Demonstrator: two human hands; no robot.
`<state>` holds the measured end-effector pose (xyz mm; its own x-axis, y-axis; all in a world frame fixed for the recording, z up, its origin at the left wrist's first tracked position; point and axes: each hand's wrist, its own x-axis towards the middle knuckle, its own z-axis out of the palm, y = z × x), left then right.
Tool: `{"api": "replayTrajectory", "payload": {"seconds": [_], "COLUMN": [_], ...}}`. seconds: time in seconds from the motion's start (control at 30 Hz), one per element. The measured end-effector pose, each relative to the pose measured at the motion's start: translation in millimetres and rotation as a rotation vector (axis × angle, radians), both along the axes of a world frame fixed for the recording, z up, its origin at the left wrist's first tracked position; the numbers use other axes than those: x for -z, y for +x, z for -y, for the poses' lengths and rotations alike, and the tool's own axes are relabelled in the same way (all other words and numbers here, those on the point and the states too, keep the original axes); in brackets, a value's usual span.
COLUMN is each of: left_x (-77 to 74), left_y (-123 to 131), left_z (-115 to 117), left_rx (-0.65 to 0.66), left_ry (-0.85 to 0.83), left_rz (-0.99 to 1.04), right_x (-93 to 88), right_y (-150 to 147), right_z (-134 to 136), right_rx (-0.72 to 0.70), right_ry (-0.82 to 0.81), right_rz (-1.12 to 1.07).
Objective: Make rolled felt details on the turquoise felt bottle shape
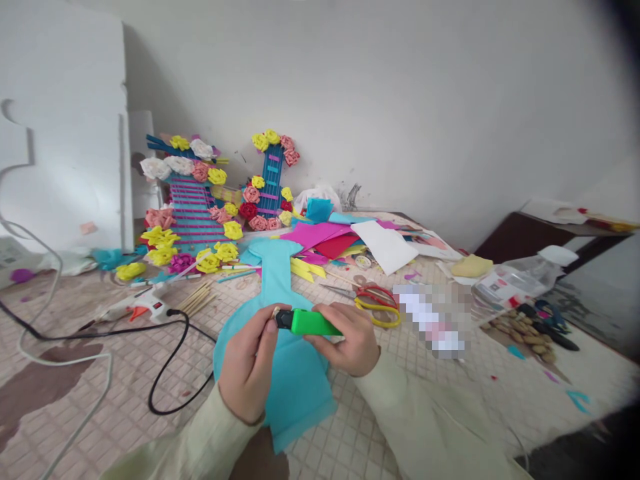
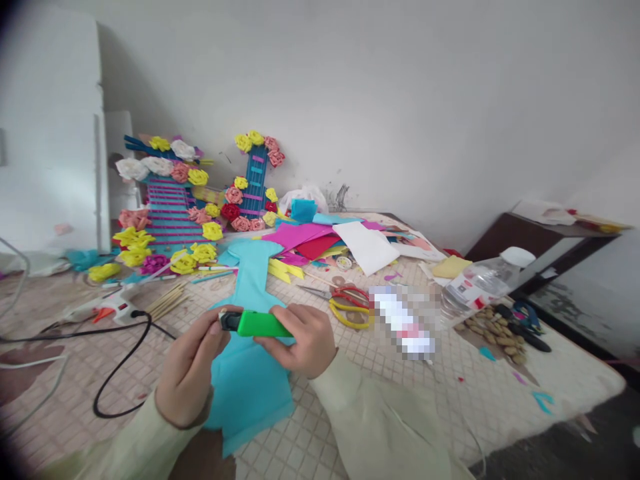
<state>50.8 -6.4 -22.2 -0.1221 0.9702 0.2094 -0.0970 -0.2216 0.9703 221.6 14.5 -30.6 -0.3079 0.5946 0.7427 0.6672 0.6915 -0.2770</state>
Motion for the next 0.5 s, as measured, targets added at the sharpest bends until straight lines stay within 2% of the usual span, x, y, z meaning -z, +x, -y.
{"api": "replayTrajectory", "payload": {"seconds": [0.13, 0.3, 0.5], "left_x": [-0.9, -4.3, -0.8], "left_y": [-2.4, -2.8, -3.3], "left_z": [1.6, -0.1, -2.1], "left_rx": [0.027, -0.031, -0.073], "left_ry": [0.180, 0.196, 0.229], "left_rz": [-0.234, -0.298, -0.355], "right_x": [0.9, 1.0, 0.2], "right_y": [-0.6, -1.1, -1.3], "right_z": [0.3, 0.2, 0.6], "right_rx": [0.011, 0.037, 0.040], "right_ry": [0.030, 0.035, 0.052], "right_rz": [-0.002, -0.010, -0.015]}}
